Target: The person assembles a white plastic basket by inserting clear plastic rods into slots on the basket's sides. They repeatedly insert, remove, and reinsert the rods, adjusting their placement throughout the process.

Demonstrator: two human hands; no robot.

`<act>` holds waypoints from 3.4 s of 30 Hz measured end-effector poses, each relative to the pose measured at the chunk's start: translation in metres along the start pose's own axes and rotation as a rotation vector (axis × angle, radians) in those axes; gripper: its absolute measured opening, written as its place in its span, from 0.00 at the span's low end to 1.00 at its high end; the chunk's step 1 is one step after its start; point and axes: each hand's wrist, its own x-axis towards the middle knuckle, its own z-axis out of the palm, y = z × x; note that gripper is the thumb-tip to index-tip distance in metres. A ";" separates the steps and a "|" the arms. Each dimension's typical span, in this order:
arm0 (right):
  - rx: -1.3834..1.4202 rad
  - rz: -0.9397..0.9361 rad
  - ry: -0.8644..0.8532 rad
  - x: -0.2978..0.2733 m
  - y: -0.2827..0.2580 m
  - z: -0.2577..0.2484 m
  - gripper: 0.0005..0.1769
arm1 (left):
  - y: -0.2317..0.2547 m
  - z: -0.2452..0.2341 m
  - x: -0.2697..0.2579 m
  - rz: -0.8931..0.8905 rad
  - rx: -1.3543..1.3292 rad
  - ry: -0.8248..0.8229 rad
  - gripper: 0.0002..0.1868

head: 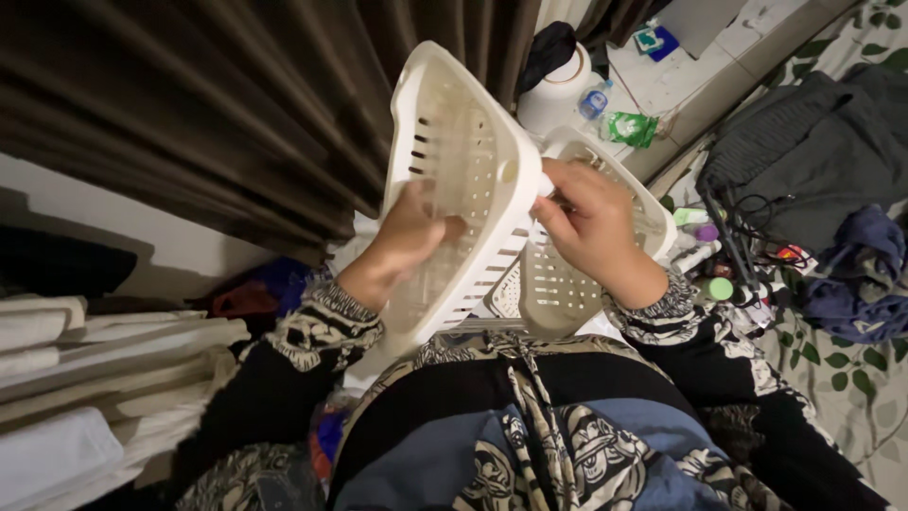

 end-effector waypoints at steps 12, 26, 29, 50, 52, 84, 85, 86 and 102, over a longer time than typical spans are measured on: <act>-0.110 0.007 -0.050 0.007 -0.015 0.005 0.17 | 0.015 -0.016 -0.025 0.043 -0.272 0.118 0.27; -0.227 -0.064 -0.125 0.012 -0.025 0.023 0.17 | 0.031 -0.012 -0.030 0.561 0.010 -0.179 0.36; -0.287 -0.091 -0.135 0.014 -0.025 0.028 0.18 | 0.026 -0.010 -0.038 0.647 0.220 -0.071 0.43; -0.324 -0.005 0.003 0.009 -0.026 0.043 0.22 | 0.024 -0.010 -0.048 0.521 0.191 0.030 0.33; -0.331 0.027 0.029 0.005 -0.021 0.044 0.22 | 0.023 -0.011 -0.048 0.547 0.117 -0.016 0.32; -0.229 0.068 -0.500 -0.017 -0.007 0.023 0.22 | -0.052 -0.050 -0.041 0.728 0.342 0.045 0.38; -0.270 0.026 -0.485 -0.020 -0.011 0.024 0.23 | -0.059 -0.051 -0.039 0.778 0.364 0.050 0.37; -0.311 -0.015 -0.469 -0.022 -0.014 0.024 0.24 | -0.065 -0.053 -0.038 0.827 0.386 0.053 0.36; -0.445 -0.179 -0.429 -0.024 -0.042 0.019 0.22 | -0.032 -0.065 -0.005 0.461 -0.082 0.350 0.16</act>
